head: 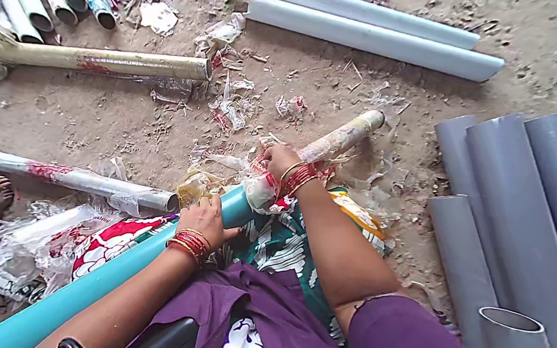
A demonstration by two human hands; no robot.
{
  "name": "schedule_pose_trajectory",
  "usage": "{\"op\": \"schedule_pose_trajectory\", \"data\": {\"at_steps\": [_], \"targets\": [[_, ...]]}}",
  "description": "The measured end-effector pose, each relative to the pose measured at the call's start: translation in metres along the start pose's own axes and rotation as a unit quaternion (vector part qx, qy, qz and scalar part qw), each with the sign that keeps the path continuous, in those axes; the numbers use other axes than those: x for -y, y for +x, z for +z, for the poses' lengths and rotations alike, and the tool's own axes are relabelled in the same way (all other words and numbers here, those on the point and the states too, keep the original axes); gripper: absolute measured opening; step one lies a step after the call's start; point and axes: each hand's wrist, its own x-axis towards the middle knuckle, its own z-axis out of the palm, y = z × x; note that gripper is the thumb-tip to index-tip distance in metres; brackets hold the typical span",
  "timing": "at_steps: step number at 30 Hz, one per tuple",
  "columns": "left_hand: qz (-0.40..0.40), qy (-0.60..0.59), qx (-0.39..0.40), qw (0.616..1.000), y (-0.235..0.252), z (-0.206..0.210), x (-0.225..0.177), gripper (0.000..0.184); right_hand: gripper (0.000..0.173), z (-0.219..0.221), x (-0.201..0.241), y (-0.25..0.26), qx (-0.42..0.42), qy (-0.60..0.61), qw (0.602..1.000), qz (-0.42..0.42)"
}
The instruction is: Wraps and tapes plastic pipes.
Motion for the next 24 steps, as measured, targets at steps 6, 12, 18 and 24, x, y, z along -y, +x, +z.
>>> {"op": "schedule_pose_trajectory", "data": {"at_steps": [6, 12, 18, 24], "targets": [[0.007, -0.025, 0.008, 1.0, 0.003, -0.008, 0.006, 0.103, 0.027, 0.013, 0.016, -0.003, -0.05, -0.018, 0.998, -0.034], [0.074, -0.092, -0.041, 0.992, -0.025, -0.006, 0.034, 0.083, 0.027, 0.025, 0.032, -0.053, -0.361, 0.046, 0.928, -0.073], [0.054, -0.086, -0.173, 0.98, -0.132, 0.057, 0.152, 0.064, 0.058, 0.043, 0.027, -0.1, -0.178, 0.065, 0.982, 0.013], [-0.147, -0.303, -0.375, 0.864, -0.202, 0.153, 0.259, 0.082, 0.094, 0.082, 0.032, -0.121, -0.042, -0.076, 0.996, 0.016]]}}
